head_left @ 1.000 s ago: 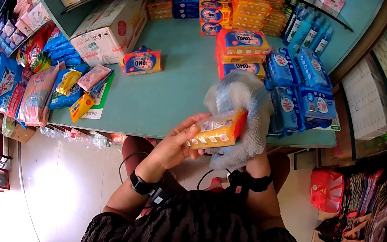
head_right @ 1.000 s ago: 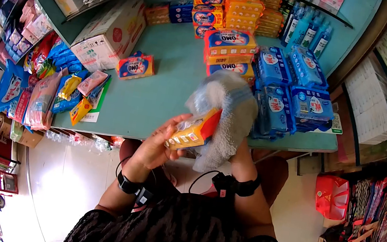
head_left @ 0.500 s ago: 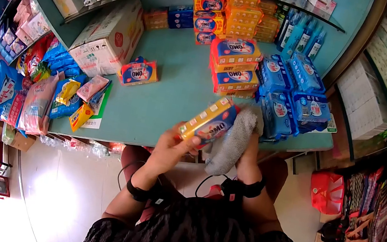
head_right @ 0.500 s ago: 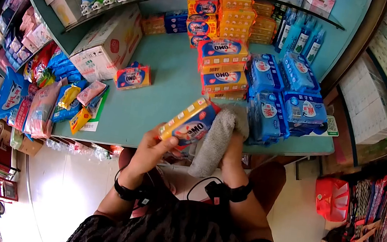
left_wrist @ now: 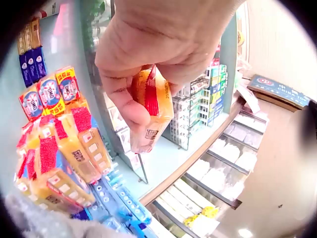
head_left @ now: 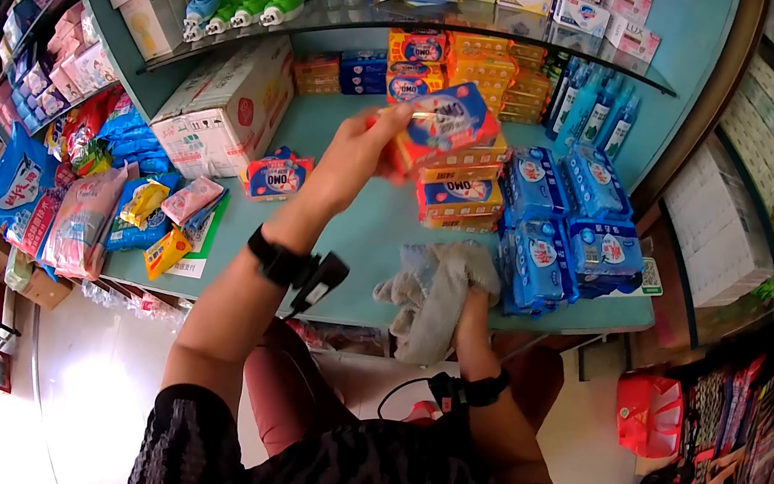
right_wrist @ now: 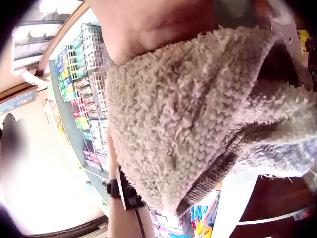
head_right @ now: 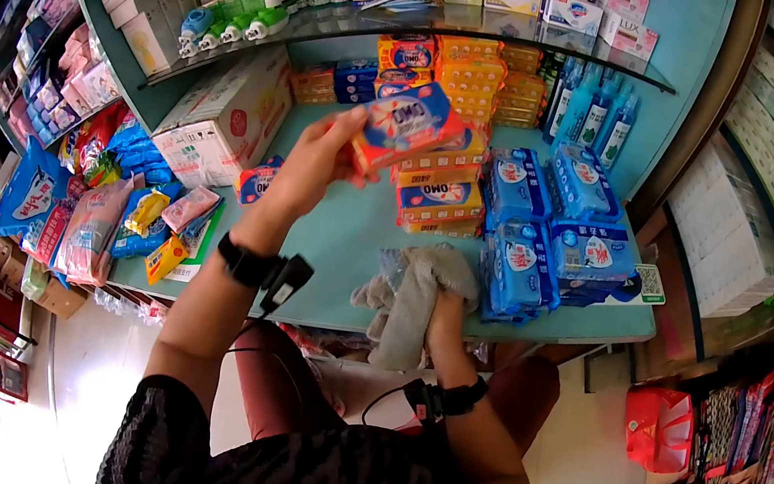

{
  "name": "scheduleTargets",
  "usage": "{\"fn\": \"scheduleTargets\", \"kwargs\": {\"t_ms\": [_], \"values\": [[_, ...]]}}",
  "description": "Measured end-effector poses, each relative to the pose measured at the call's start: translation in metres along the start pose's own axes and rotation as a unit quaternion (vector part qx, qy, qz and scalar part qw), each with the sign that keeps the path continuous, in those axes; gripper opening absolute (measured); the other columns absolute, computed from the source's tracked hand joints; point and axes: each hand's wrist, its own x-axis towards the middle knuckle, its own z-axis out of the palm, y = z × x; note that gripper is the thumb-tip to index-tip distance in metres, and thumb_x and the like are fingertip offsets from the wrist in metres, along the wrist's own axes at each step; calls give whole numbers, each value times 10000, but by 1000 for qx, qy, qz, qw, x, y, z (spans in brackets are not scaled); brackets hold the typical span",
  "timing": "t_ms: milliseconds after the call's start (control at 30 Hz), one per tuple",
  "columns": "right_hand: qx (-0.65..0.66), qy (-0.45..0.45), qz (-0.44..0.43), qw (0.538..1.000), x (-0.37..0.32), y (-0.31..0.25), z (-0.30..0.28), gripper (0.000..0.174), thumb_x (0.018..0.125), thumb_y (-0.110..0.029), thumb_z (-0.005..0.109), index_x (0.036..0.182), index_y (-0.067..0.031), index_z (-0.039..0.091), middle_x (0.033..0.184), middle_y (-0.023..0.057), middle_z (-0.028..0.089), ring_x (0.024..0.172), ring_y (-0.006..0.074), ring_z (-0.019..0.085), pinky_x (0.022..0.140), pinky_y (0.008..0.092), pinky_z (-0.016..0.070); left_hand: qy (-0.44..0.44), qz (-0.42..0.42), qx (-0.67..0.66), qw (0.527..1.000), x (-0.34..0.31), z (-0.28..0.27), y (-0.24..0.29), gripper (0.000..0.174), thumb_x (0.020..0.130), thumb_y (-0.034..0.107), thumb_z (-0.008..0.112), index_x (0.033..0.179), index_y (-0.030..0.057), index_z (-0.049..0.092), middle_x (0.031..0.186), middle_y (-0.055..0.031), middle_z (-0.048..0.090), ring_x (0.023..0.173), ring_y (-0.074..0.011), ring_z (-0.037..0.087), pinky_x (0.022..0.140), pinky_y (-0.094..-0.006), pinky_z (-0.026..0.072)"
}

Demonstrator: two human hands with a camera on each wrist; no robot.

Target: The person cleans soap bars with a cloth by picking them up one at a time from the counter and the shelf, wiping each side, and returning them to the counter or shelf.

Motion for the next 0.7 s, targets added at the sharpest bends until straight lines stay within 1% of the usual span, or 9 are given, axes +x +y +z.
{"fn": "scheduleTargets", "kwargs": {"t_ms": [100, 233, 267, 367, 433, 467, 533, 633, 700], "values": [[52, -38, -15, 998, -11, -5, 4, 276, 910, -143, 473, 1136, -16, 569, 1036, 45, 596, 856, 135, 573, 715, 258, 497, -14, -31, 2, 999, 37, 9, 7, 474, 886, 460, 490, 1010, 7, 550, 762, -69, 606, 586, -133, 588, 520, -226, 461], [-41, -45, -97, 993, -18, -11, 9, 268, 919, -123, 455, 1135, -15, 572, 1076, 43, 590, 882, 132, 572, 745, 256, 492, -16, -96, 59, 993, 74, 12, -11, 489, 879, 476, 489, 1005, 9, 555, 748, -67, 607, 533, -126, 562, 506, -237, 454], [-40, -42, -97, 994, -18, -11, 9, 266, 919, -123, 456, 1132, -13, 573, 1075, 43, 590, 887, 132, 569, 751, 255, 490, 2, -108, 77, 991, 76, 13, -9, 475, 878, 476, 486, 951, 17, 587, 698, -73, 605, 500, -125, 546, 476, -237, 440], [-50, -33, -83, 995, -18, -10, 7, 262, 918, -119, 458, 1126, -9, 574, 1074, 46, 590, 898, 133, 563, 763, 254, 483, 36, -75, 253, 964, 82, 6, -4, 457, 873, 475, 495, 888, 36, 619, 642, -68, 594, 489, -121, 536, 447, -239, 424], [-79, -31, -56, 995, -15, -6, 0, 260, 915, -112, 462, 1125, -8, 573, 1074, 49, 588, 903, 133, 561, 768, 259, 482, 33, -40, 313, 948, 85, -1, -13, 466, 855, 462, 529, 916, 7, 610, 687, -90, 611, 489, -155, 560, 469, -278, 453], [-59, -45, -70, 995, -14, -6, 1, 259, 913, -111, 466, 1126, -9, 572, 1073, 50, 587, 903, 134, 561, 766, 262, 483, 31, -24, 343, 939, 85, -4, -17, 474, 847, 455, 545, 930, -7, 605, 709, -102, 620, 490, -171, 572, 480, -297, 467], [-19, -72, -97, 993, -14, -7, 5, 259, 909, -107, 473, 1127, -9, 571, 1072, 52, 584, 902, 134, 560, 761, 268, 485, 41, -2, 314, 949, 84, -7, -27, 452, 847, 442, 554, 958, 7, 605, 697, -103, 614, 508, -162, 574, 475, -299, 462], [17, -73, -43, 996, -17, -11, 6, 257, 902, -101, 481, 1124, -6, 569, 1055, 52, 586, 888, 141, 565, 753, 272, 489, 85, 6, 259, 962, 69, -8, -29, 388, 839, 378, 585, 978, 17, 602, 680, -97, 602, 539, -148, 573, 479, -297, 454], [5, -34, -40, 999, -19, -9, 3, 255, 899, -108, 491, 1118, -5, 571, 1041, 52, 589, 873, 144, 568, 745, 268, 491, 110, 20, 247, 963, 58, -16, -34, 312, 839, 299, 593, 994, 29, 598, 685, -77, 589, 575, -129, 565, 494, -281, 452]]}}
